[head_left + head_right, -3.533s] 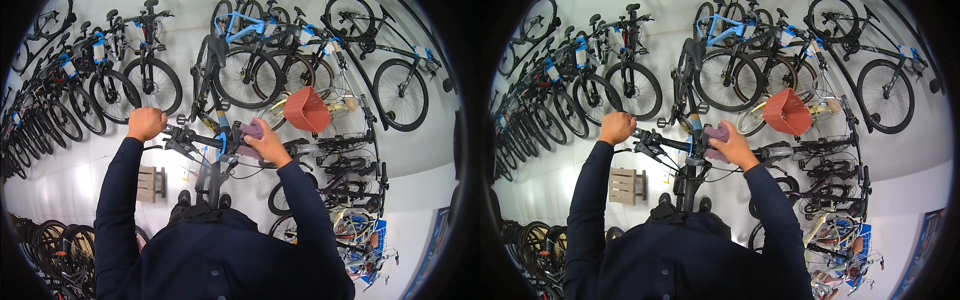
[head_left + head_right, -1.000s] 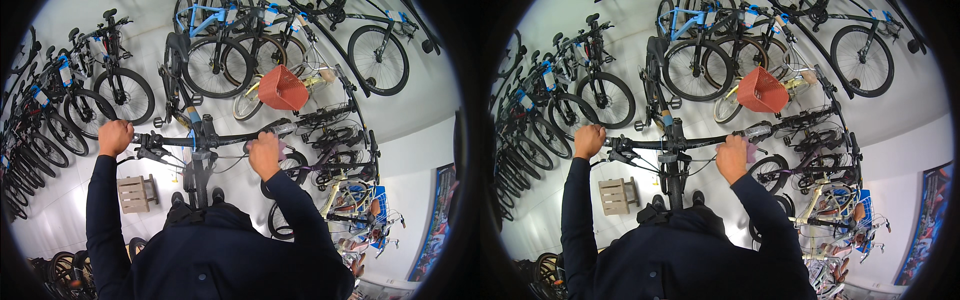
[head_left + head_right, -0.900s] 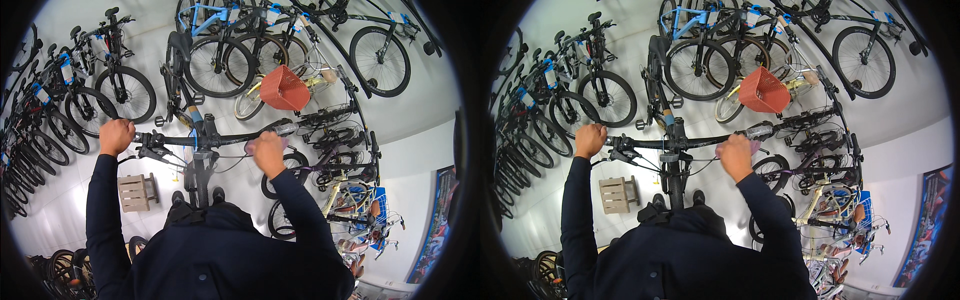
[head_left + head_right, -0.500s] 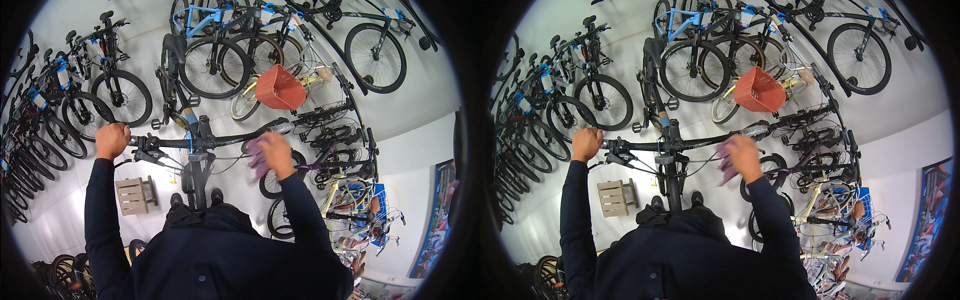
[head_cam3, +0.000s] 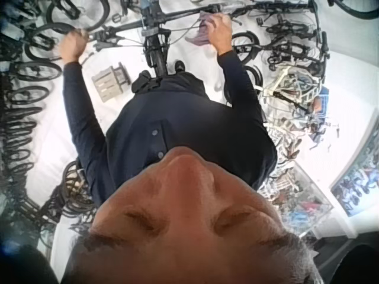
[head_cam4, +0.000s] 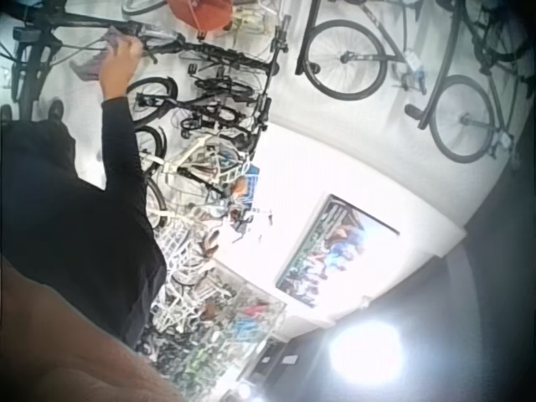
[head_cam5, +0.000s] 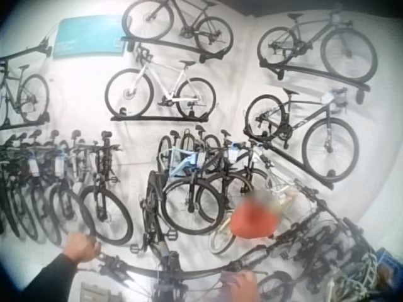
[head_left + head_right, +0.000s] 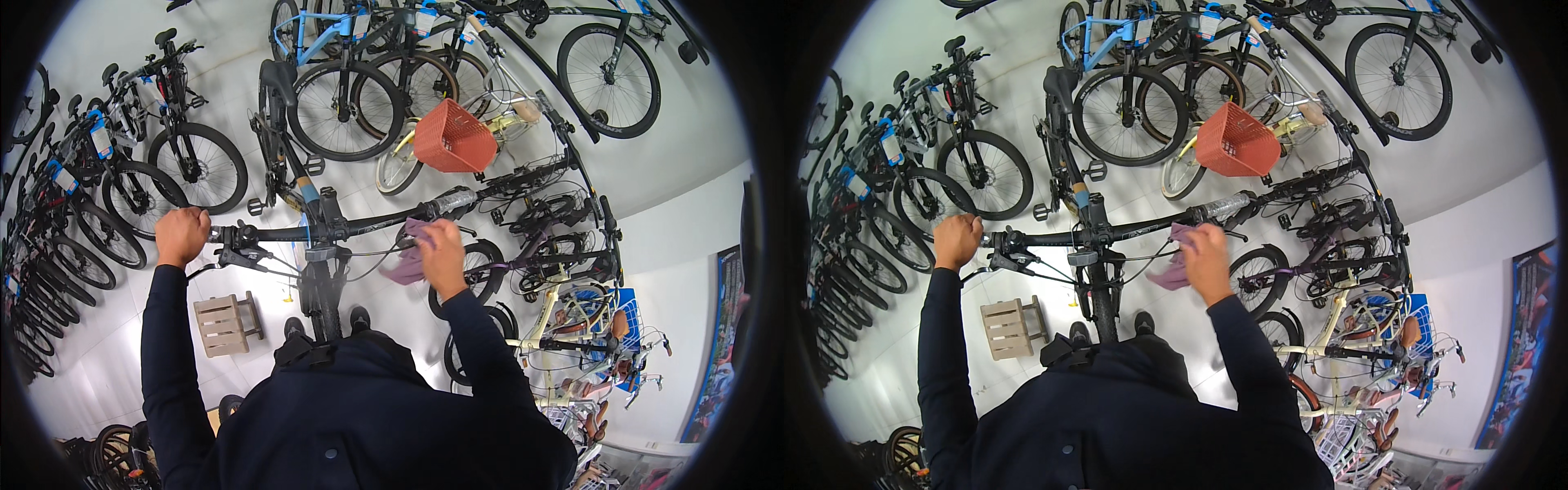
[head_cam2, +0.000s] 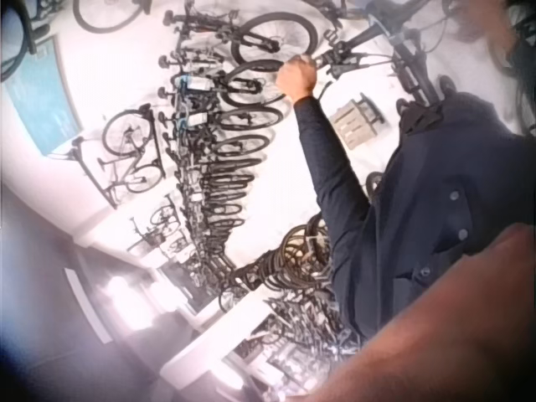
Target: The person wipes a bicycle with a purple cloth, cleaning the front fork, handlebars, seat, frame, and wheels in a bicycle shop. The person uses the cloth to wipe each component methodically.
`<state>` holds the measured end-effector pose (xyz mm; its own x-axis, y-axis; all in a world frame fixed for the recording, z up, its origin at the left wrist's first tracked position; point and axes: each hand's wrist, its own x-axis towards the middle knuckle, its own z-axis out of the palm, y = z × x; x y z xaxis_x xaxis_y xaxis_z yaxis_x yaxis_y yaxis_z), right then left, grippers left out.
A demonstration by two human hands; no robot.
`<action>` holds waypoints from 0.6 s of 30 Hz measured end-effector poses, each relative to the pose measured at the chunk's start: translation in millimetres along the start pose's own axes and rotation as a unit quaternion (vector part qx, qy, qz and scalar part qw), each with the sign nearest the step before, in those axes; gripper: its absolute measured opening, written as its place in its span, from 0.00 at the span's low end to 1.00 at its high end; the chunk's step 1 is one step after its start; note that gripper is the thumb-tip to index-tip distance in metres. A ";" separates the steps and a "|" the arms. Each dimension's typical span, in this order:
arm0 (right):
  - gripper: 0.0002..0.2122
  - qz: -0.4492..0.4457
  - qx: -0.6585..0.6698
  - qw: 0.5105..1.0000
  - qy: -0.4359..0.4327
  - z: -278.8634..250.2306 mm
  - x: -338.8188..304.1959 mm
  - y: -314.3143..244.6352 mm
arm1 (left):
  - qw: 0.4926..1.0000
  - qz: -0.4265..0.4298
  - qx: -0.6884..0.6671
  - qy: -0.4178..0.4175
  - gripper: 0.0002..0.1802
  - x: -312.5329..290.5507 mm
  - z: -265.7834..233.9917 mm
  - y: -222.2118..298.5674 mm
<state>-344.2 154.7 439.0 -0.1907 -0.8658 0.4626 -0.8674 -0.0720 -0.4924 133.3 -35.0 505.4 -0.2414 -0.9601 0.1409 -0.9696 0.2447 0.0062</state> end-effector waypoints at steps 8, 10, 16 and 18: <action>0.12 0.324 0.134 0.913 0.209 25.4 -3.3 30.1 | 1.000 0.004 -0.016 0.003 0.22 -1.9 1.2 -0.6; 0.12 0.301 0.191 0.896 0.266 51.4 -18.3 6.0 | 1.000 0.005 -0.013 0.005 0.22 -1.8 0.6 0.3; 0.07 0.405 0.614 0.655 0.172 64.6 -47.0 -56.9 | 1.000 -0.004 -0.003 0.001 0.22 -2.4 -2.2 2.2; 0.12 0.410 0.659 0.610 0.159 61.2 -46.1 -62.0 | 1.000 0.006 -0.004 0.011 0.22 -3.4 -2.3 2.6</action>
<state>-253.5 168.8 403.1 -0.5741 -0.7535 -0.3202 0.6621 -0.1972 -0.7230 131.7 -30.7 507.2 -0.2527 -0.9539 0.1618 -0.9661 0.2579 0.0122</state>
